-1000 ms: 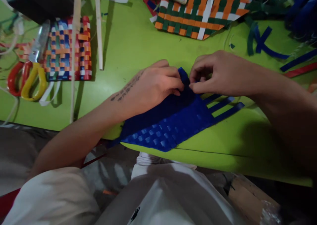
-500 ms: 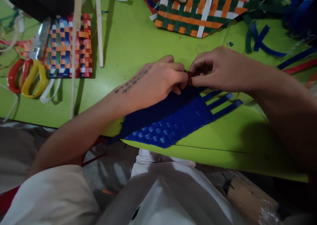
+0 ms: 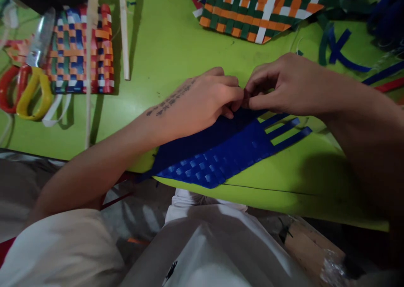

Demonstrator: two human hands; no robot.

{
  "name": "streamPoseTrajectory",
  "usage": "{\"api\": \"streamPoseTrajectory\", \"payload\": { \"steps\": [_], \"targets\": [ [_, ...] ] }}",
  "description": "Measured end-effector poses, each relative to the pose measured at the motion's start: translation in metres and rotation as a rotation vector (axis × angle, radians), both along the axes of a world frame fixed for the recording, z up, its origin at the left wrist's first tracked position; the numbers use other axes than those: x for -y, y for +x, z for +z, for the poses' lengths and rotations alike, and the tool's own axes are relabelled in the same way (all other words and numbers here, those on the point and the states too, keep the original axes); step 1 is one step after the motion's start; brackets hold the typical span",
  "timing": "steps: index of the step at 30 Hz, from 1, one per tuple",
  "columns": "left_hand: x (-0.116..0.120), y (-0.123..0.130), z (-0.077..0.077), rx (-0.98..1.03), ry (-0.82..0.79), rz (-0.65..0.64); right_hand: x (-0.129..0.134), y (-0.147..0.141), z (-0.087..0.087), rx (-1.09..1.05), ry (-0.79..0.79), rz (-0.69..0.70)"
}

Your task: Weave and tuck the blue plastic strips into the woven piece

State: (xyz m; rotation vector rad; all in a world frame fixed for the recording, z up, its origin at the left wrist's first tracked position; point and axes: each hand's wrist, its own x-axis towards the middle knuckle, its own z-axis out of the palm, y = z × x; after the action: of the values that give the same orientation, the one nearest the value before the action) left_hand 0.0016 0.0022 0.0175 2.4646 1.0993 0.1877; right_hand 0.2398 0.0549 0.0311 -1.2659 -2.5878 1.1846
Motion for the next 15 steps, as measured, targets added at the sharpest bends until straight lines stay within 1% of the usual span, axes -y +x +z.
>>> {"api": "streamPoseTrajectory", "payload": {
  "steps": [6, 9, 12, 15],
  "targets": [
    [0.004, -0.003, -0.001, 0.044, -0.015, 0.034, -0.001, 0.003, -0.003, -0.071, -0.029, 0.006],
    [0.006, -0.003, -0.001, 0.062, -0.002, 0.096, -0.002, 0.004, -0.002, -0.093, -0.059, 0.017],
    [0.007, -0.008, -0.003, 0.088, -0.002, 0.179, -0.003, 0.005, -0.002, -0.081, -0.053, 0.016],
    [0.007, -0.016, -0.006, 0.127, 0.003, 0.183, -0.002, 0.005, 0.001, -0.041, -0.053, 0.021]
  ]
}}
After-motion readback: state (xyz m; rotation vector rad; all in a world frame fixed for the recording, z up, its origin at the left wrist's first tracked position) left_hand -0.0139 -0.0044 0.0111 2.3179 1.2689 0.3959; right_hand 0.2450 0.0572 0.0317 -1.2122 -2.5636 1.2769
